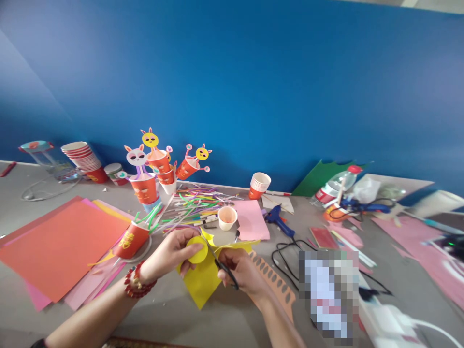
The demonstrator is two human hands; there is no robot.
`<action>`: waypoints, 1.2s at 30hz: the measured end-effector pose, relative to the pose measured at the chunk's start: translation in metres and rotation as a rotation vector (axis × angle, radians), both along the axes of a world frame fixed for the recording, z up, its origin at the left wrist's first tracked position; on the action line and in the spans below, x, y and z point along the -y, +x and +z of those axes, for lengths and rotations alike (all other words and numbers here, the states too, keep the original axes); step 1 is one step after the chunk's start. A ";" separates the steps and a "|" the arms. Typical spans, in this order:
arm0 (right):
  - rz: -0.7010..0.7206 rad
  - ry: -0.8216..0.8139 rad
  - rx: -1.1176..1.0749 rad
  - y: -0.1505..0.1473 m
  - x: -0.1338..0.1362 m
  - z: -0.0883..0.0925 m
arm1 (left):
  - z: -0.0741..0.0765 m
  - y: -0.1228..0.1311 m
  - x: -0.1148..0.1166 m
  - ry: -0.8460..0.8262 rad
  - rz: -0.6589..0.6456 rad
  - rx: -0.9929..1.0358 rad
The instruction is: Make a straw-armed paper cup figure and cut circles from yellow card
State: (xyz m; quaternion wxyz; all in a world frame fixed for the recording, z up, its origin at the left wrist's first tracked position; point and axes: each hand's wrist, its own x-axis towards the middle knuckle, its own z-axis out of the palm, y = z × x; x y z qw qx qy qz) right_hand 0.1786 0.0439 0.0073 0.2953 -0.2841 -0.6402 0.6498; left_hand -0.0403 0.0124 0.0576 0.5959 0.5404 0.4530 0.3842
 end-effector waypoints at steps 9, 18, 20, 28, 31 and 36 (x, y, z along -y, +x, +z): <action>0.015 0.050 0.020 0.000 0.000 0.005 | 0.000 0.000 0.000 -0.009 -0.007 0.023; 0.002 0.068 0.058 0.001 0.001 -0.002 | 0.004 0.000 0.000 -0.013 -0.006 0.030; -0.003 0.077 0.067 0.001 0.001 -0.002 | 0.003 0.000 0.000 -0.014 -0.011 0.026; 0.002 0.141 0.109 0.001 0.000 0.004 | 0.002 -0.003 -0.001 -0.010 -0.025 0.006; -0.011 0.147 0.102 0.001 0.000 0.001 | 0.003 -0.003 -0.001 -0.006 -0.026 0.010; -0.032 0.138 0.082 0.000 0.001 -0.005 | 0.001 -0.002 -0.001 -0.009 0.008 0.015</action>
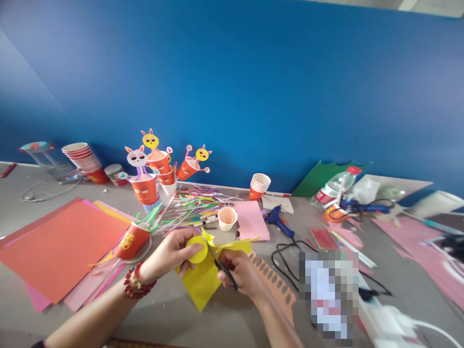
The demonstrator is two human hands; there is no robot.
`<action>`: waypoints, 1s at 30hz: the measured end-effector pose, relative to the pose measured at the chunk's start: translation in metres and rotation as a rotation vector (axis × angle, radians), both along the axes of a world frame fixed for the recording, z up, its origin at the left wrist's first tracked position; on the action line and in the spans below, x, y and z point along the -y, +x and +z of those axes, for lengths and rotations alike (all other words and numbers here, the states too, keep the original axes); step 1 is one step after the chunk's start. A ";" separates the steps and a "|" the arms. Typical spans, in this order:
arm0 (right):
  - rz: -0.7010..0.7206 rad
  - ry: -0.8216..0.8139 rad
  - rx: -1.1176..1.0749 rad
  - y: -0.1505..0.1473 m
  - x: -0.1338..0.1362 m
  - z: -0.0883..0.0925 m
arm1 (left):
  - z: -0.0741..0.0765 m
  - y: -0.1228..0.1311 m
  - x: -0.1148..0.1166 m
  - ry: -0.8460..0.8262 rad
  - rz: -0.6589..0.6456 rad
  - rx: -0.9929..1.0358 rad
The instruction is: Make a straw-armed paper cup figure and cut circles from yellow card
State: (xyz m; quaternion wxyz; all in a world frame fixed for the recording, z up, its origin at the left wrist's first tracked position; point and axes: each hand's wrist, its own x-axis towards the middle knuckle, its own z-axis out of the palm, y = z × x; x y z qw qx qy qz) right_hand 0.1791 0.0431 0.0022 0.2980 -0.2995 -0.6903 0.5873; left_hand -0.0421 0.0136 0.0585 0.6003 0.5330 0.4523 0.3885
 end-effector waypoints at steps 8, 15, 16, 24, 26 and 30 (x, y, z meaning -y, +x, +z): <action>-0.006 0.009 -0.014 -0.002 0.001 -0.003 | -0.008 0.005 0.000 0.027 0.084 0.024; 0.001 0.034 -0.001 -0.003 -0.001 0.000 | -0.008 0.006 0.000 0.023 0.093 0.018; 0.001 0.036 -0.004 -0.003 -0.001 0.000 | -0.009 0.006 0.000 0.026 0.089 0.024; -0.026 0.046 -0.070 0.001 0.000 -0.010 | -0.010 0.009 -0.001 0.047 0.172 0.167; -0.022 0.048 -0.076 0.000 0.000 -0.009 | -0.010 0.010 -0.002 0.039 0.190 0.189; -0.043 0.044 -0.067 0.000 -0.001 -0.009 | -0.012 0.010 -0.004 0.009 0.200 0.209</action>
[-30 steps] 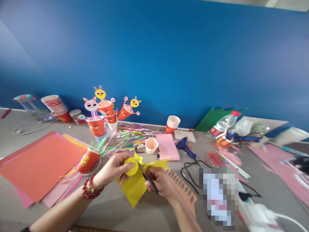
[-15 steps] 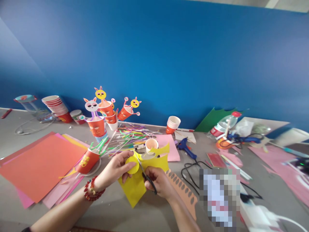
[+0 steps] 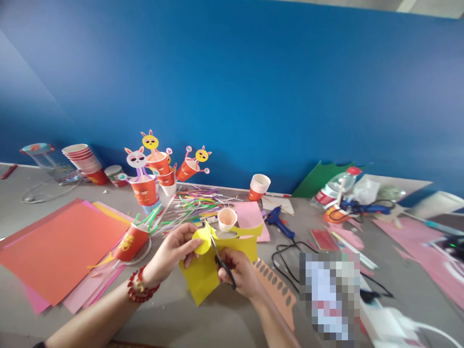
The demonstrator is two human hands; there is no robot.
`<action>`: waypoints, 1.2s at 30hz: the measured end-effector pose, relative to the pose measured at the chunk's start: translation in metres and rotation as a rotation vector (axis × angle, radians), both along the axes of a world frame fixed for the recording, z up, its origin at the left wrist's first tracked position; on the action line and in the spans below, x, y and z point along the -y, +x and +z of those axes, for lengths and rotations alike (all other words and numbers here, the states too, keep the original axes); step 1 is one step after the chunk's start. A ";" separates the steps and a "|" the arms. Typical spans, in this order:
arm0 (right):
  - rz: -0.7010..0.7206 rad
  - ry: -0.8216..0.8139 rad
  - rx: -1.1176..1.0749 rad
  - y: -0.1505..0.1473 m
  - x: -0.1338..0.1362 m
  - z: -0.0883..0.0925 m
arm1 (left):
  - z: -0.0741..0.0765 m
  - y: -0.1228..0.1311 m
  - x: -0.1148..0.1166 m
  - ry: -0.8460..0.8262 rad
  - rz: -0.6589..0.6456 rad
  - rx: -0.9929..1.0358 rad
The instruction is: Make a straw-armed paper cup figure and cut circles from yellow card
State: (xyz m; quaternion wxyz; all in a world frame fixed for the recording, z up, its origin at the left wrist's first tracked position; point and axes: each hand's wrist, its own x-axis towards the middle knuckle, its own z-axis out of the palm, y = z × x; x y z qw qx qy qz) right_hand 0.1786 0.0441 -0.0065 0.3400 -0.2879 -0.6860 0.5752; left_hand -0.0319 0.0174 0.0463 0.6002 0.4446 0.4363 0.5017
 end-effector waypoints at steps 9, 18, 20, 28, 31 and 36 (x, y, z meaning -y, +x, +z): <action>-0.052 0.005 0.021 -0.001 0.001 -0.001 | -0.002 0.002 0.001 -0.002 -0.090 0.030; -0.143 0.092 0.102 -0.007 -0.001 0.001 | -0.007 0.006 0.003 0.032 -0.128 -0.009; -0.140 0.083 0.106 -0.007 -0.001 0.001 | -0.010 0.007 0.004 0.031 -0.131 -0.026; 0.021 -0.067 0.051 0.002 -0.003 0.012 | -0.007 0.006 0.005 0.051 -0.090 -0.098; 0.062 -0.084 0.040 0.005 -0.004 0.015 | -0.005 0.004 0.004 0.043 -0.095 -0.105; 0.090 -0.079 0.035 0.008 -0.006 0.012 | -0.007 0.002 0.004 0.021 -0.119 -0.118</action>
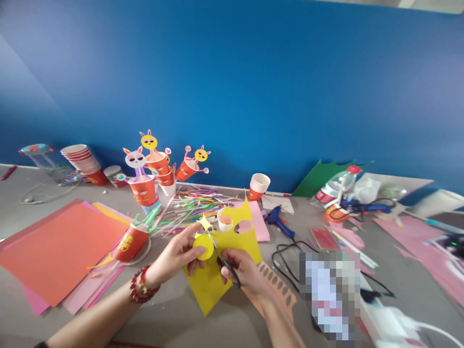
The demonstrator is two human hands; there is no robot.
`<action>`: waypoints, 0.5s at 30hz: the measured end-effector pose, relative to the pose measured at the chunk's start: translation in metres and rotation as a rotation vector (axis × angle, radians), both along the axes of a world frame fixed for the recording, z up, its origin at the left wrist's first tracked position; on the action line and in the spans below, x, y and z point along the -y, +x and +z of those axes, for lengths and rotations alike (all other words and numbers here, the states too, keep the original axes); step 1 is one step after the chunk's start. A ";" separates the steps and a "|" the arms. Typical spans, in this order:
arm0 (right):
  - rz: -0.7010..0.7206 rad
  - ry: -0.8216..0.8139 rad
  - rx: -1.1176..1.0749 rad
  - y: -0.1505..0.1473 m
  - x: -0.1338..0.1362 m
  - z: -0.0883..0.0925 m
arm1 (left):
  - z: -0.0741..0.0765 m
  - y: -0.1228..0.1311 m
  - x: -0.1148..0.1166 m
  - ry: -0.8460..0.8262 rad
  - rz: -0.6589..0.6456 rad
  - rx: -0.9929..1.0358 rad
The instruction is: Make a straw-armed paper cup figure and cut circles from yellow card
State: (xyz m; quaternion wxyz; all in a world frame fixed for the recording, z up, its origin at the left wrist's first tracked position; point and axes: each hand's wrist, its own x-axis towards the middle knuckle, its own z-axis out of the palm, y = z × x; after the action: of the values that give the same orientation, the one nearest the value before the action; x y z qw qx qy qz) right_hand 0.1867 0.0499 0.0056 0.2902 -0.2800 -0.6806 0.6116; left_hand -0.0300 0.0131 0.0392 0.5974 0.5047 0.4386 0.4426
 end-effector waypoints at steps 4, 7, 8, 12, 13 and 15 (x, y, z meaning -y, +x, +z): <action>-0.005 -0.036 0.015 0.000 0.000 0.002 | 0.000 -0.002 0.001 -0.021 -0.042 -0.033; 0.001 -0.053 0.017 -0.001 0.000 0.004 | -0.001 -0.003 0.000 -0.016 -0.078 -0.043; 0.001 -0.051 0.017 -0.001 0.000 0.004 | -0.001 -0.003 0.000 -0.014 -0.088 -0.045; -0.017 -0.053 0.008 -0.002 0.000 0.002 | -0.003 -0.004 -0.001 -0.013 -0.088 -0.043; -0.025 -0.054 0.003 -0.002 0.000 0.001 | -0.004 -0.004 -0.001 -0.014 -0.082 -0.041; -0.034 -0.049 -0.001 -0.001 0.000 0.001 | -0.005 -0.004 -0.001 -0.014 -0.073 -0.043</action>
State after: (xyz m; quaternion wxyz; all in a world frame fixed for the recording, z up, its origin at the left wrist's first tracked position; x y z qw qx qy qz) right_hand 0.1854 0.0500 0.0063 0.2939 -0.2983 -0.6604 0.6233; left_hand -0.0336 0.0140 0.0341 0.6071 0.5255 0.4357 0.4067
